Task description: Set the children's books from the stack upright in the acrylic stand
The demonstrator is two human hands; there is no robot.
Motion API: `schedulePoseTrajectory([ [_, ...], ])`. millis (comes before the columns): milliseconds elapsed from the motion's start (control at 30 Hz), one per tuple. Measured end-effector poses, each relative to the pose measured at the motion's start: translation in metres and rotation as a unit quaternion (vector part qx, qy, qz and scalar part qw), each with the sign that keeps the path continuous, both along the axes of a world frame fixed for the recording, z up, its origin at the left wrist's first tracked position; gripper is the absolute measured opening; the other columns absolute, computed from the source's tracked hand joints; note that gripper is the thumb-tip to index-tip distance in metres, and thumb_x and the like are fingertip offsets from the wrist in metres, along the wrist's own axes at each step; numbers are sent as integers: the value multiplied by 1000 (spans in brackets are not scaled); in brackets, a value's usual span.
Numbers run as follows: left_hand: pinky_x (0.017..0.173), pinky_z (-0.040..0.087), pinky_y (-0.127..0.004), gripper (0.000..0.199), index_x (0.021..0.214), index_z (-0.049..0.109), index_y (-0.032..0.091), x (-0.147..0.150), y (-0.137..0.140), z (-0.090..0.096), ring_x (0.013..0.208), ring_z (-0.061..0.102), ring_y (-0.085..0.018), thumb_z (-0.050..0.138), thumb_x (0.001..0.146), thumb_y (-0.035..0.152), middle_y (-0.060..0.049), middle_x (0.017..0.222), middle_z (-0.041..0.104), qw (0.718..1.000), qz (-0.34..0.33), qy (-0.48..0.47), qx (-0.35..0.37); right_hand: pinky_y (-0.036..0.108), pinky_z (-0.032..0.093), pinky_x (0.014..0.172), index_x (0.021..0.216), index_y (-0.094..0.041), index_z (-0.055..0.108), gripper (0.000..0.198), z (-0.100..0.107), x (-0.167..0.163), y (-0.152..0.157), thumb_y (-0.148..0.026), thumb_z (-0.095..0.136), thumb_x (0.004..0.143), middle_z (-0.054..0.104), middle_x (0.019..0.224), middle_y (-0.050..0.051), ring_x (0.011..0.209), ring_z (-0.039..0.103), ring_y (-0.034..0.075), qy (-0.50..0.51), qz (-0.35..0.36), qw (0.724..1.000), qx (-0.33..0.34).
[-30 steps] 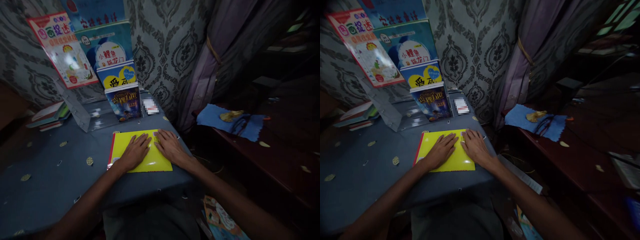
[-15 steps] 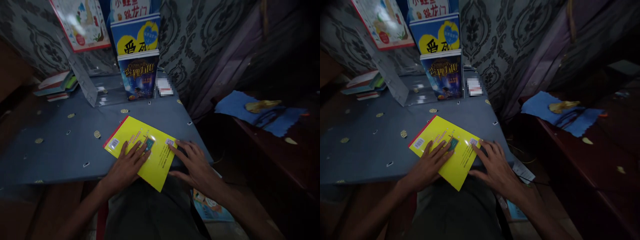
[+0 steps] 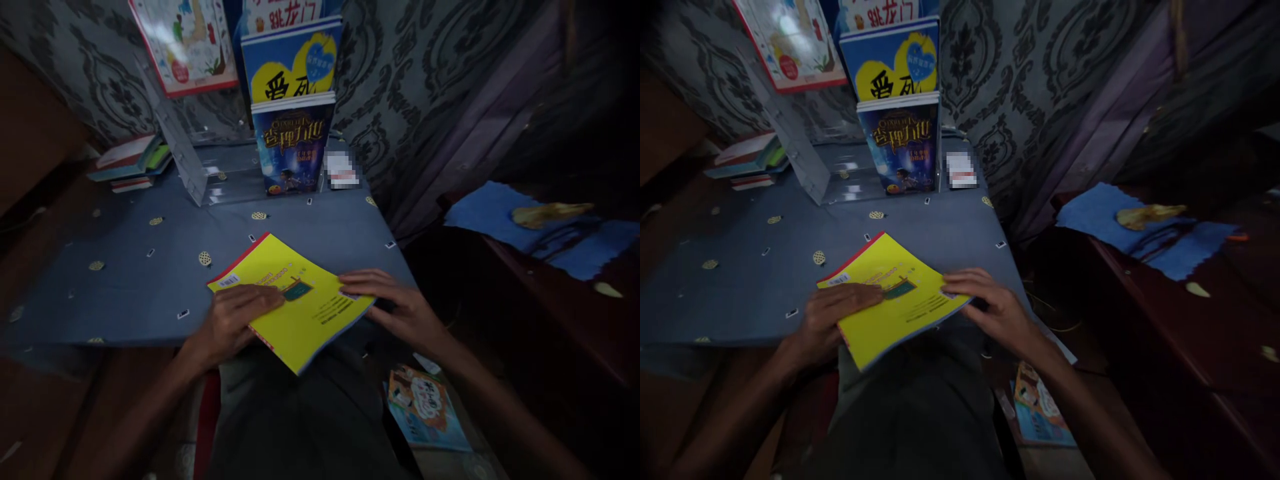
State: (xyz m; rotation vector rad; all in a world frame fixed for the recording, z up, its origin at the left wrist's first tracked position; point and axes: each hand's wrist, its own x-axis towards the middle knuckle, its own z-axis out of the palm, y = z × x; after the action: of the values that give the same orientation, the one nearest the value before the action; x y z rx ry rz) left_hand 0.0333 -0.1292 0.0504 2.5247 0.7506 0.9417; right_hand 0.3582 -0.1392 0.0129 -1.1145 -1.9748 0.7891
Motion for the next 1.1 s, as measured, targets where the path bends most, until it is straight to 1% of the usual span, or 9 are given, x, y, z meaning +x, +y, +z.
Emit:
schedulePoseTrajectory([
  [133,71,60,-29,40,93,79,21,-7,18,27,79,75,-21,59,96,56,-4,86,80,978,139,-107,-115,48,56,98,105,-26,81,37,13,-29,36,-57,72,85,79,111,9,107,72,30,136,-21,987,-83],
  [267,46,46,-22,51,69,71,17,-9,51,44,52,60,-14,73,79,66,2,58,65,904,283,-259,-190,46,59,94,105,-24,81,42,10,-64,80,-56,77,79,81,104,5,97,74,26,243,-7,961,-131],
  [433,49,51,-23,52,78,70,17,-9,85,54,63,69,-20,80,69,68,1,62,67,850,252,-382,-263,47,59,93,98,-23,81,39,0,-90,117,-56,76,79,81,98,4,96,74,25,246,60,961,-115],
  [600,57,58,-27,54,89,71,17,-8,101,61,77,75,-24,82,67,66,-2,73,74,838,221,-424,-263,47,59,92,101,-24,79,36,5,-93,128,-53,73,82,81,103,4,98,73,25,245,51,966,-65],
  [700,65,62,-30,52,93,72,17,-6,109,63,84,76,-25,80,72,64,-4,80,77,830,203,-448,-265,40,61,81,103,-23,77,37,14,-91,127,-55,70,85,80,100,5,89,72,23,254,30,965,-60],
  [800,74,64,-34,44,97,70,16,-4,118,56,88,77,-25,73,82,58,-6,85,78,806,186,-476,-299,31,57,61,99,-20,75,38,22,-86,122,-55,70,85,77,88,4,69,67,17,243,19,967,-69],
  [900,78,65,-37,33,97,67,16,-4,126,39,88,77,-25,69,88,47,-8,86,78,763,194,-494,-368,26,48,47,93,-19,72,39,23,-80,113,-57,73,83,74,75,2,54,58,13,242,21,964,-109],
  [1033,76,65,-40,13,96,57,17,-3,131,7,80,76,-23,64,87,24,-6,85,76,717,236,-460,-468,23,44,41,86,-19,66,39,7,-74,104,-57,76,79,71,69,0,48,58,12,238,24,953,-184],
  [1100,68,63,-36,19,103,53,19,-3,131,-8,68,74,-20,61,85,17,-3,78,73,711,264,-417,-501,22,45,40,83,-19,63,40,-4,-71,103,-57,76,78,70,66,0,46,58,11,228,16,950,-214],
])
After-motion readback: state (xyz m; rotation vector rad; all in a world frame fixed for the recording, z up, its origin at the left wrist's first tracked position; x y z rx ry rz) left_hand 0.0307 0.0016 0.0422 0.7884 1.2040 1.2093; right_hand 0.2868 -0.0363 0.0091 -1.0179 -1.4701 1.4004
